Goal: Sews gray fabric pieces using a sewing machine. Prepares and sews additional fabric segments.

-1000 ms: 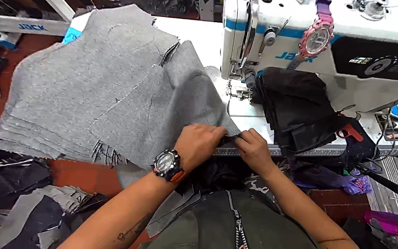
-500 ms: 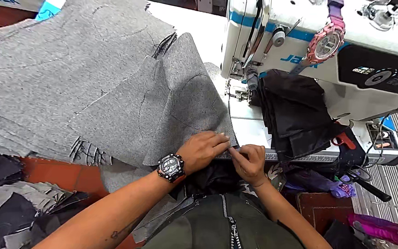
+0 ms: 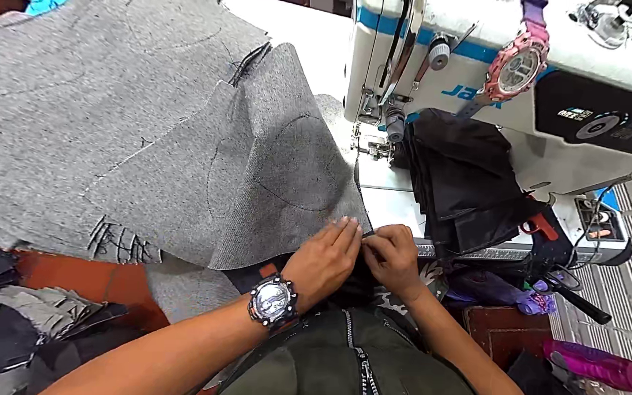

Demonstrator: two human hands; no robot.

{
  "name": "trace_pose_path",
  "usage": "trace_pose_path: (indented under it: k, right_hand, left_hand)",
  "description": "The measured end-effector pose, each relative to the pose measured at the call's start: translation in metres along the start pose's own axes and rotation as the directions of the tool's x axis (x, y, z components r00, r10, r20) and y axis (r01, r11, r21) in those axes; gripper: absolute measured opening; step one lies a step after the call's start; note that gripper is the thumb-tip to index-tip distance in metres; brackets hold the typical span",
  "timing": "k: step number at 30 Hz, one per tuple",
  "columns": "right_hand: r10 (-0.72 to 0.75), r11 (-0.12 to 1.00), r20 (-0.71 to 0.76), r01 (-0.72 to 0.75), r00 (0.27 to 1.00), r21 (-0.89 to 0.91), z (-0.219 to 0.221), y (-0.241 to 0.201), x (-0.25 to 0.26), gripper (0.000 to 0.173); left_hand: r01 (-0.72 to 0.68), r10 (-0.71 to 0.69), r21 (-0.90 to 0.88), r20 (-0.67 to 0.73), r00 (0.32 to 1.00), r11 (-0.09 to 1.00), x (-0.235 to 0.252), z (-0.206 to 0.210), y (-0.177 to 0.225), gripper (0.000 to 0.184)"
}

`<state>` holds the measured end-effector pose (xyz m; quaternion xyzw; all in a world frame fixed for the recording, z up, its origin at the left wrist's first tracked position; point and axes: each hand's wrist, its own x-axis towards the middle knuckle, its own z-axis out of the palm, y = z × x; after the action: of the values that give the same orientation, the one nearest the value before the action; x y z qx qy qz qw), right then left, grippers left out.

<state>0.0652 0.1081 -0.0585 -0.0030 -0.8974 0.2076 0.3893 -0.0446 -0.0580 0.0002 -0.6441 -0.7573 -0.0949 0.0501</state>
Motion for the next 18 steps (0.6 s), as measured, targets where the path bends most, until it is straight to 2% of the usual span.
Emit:
trace_pose_path:
  k: [3,5,6,8,11,13,15,18]
  right_hand:
    - [-0.016,0.997,0.260,-0.003,0.965,0.074,-0.020,0.011,0.031,0.031]
    - [-0.099,0.994,0.307,0.081,0.947,0.073,-0.020,0.016,0.043,0.019]
    - [-0.130,0.991,0.282,0.117,0.950,0.062,-0.017,0.017,0.046,0.013]
    - [-0.161,0.987,0.226,0.156,0.961,0.039,-0.013,0.014,0.044,0.013]
    - [-0.155,0.988,0.160,0.153,0.975,0.024,-0.008,0.008,0.033,0.015]
    - [-0.128,0.992,0.110,0.125,0.986,0.026,-0.003,0.004,0.026,0.015]
    - [-0.102,0.995,0.076,0.101,0.992,0.016,0.001,0.001,0.022,0.016]
    - [-0.050,0.999,0.050,0.050,0.997,0.004,0.005,-0.003,0.021,0.014]
  left_hand:
    - [0.036,-0.037,-0.013,-0.123,0.992,0.999,0.004,0.007,-0.001,0.030]
    - [0.066,-0.079,-0.066,-0.213,0.974,0.996,0.005,0.012,-0.005,0.026]
    - [0.083,-0.109,-0.113,-0.248,0.963,0.990,0.006,0.012,-0.009,0.024]
    - [0.095,-0.147,-0.185,-0.292,0.945,0.978,0.010,0.008,-0.018,0.025]
    - [0.078,-0.097,-0.073,-0.313,0.945,0.994,0.020,-0.001,-0.046,0.030]
    - [0.107,-0.117,-0.051,-0.268,0.956,0.993,0.029,-0.001,-0.071,0.033]
    - [0.131,-0.154,-0.119,-0.216,0.964,0.984,0.037,0.004,-0.086,0.036]
    - [0.064,-0.100,-0.168,-0.214,0.972,0.984,0.044,0.007,-0.096,0.034]
